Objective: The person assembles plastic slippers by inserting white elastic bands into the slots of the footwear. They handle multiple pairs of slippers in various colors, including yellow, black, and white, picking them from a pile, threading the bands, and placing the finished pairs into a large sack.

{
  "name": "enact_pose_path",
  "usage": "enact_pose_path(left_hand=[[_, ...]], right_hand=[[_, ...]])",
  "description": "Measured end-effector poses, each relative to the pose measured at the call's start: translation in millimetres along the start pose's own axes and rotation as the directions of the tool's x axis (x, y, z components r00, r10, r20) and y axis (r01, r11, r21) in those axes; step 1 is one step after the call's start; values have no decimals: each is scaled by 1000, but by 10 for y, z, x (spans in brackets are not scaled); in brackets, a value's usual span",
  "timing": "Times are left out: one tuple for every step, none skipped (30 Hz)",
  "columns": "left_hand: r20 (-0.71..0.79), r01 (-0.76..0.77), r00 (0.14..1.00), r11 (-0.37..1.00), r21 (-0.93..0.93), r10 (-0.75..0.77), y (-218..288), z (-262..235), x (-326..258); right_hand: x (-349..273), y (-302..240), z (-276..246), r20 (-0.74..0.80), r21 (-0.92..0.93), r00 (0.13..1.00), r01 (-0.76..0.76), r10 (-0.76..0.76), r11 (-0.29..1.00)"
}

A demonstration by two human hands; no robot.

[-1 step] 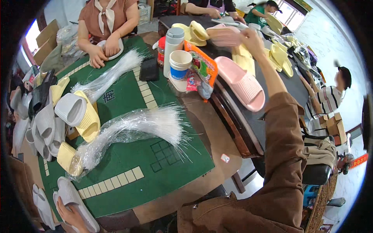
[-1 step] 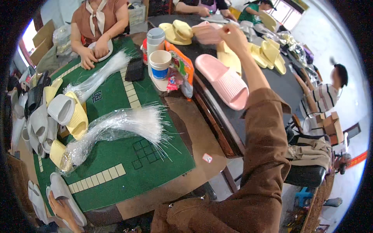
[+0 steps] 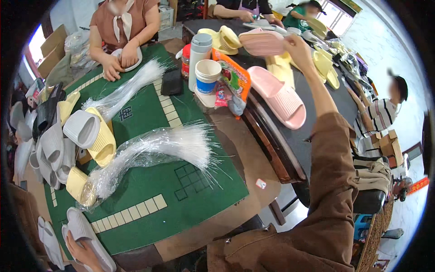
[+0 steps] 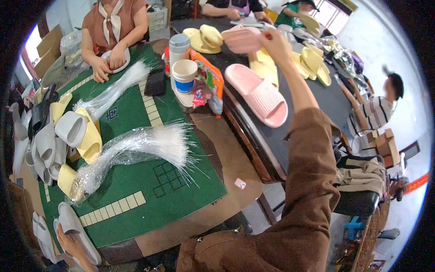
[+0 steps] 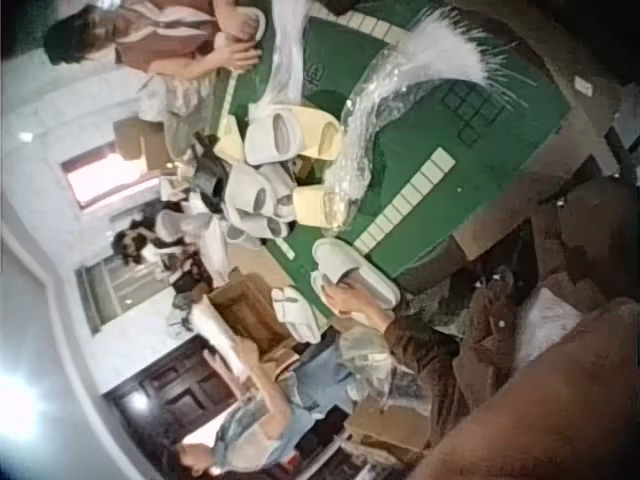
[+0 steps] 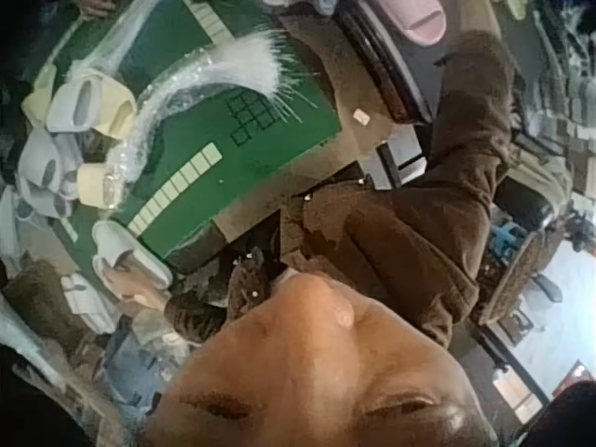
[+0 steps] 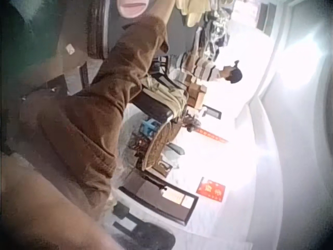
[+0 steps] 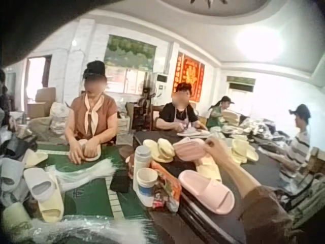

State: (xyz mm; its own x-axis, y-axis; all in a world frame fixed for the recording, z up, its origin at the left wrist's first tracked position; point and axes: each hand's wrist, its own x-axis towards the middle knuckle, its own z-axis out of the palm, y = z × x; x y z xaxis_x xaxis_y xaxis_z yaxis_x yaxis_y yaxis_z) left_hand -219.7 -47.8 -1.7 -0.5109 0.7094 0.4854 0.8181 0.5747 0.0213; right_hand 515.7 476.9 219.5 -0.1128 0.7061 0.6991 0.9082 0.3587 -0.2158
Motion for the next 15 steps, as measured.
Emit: enact_pose_path(left_hand=[[-23, -28, 999, 999, 14, 29, -50, 25, -18], [-50, -58, 997, 998, 19, 59, -83, 86, -23], [-73, -76, 994, 996, 50, 80, -169, 56, -83], [-69, -76, 994, 996, 50, 79, -200, 86, -91], [-68, -69, 995, 996, 57, 73, -242, 97, -118], [-65, -59, 996, 996, 71, 64, -286, 76, -155], [-57, -57, 997, 996, 62, 60, -266, 106, -137], [-42, -75, 996, 996, 43, 77, -139, 191, -14], [-31, -63, 997, 997, 52, 65, -137, 136, -34], [-44, -96, 994, 995, 10, 96, -131, 86, -44], [-58, -134, 990, 991, -29, 132, -113, 40, -25], [-78, -176, 982, 982, -68, 171, -109, 18, -17], [-106, -200, 975, 978, -52, 194, -186, 27, -42], [-112, -204, 974, 978, -47, 198, -209, 20, -45], [-117, -208, 973, 977, -49, 201, -218, 30, -32]], right_hand=[[-119, -156, -257, 24, 23, 997, -78, 77, 997], [-279, -215, -538, -12, -18, 999, 32, -32, 999], [-481, -396, -705, 10, -70, 997, 77, -77, 995], [-723, -508, -912, -9, -115, 993, 120, -122, 986], [-957, -617, -1071, -26, -152, 985, 165, -171, 975], [-1198, -744, -1217, -11, -142, 984, 177, -180, 974], [-1437, -883, -1435, 5, -149, 983, 185, -186, 971], [-1683, -987, -1656, 17, -199, 973, 230, -231, 953], [-1884, -1150, -1755, 31, -212, 955, 294, -295, 932], [-2101, -1333, -1827, 84, -206, 934, 358, -348, 911], [-2352, -1496, -1834, 147, -221, 924, 379, -354, 899], [-2591, -1621, -1788, 162, -55, 909, 396, -383, 916], [-2815, -1733, -1727, 232, -38, 867, 461, -441, 887], [-2957, -1861, -1572, 195, 57, 827, 527, -527, 848], [-3104, -1988, -1475, 222, 135, 818, 512, -530, 848]])
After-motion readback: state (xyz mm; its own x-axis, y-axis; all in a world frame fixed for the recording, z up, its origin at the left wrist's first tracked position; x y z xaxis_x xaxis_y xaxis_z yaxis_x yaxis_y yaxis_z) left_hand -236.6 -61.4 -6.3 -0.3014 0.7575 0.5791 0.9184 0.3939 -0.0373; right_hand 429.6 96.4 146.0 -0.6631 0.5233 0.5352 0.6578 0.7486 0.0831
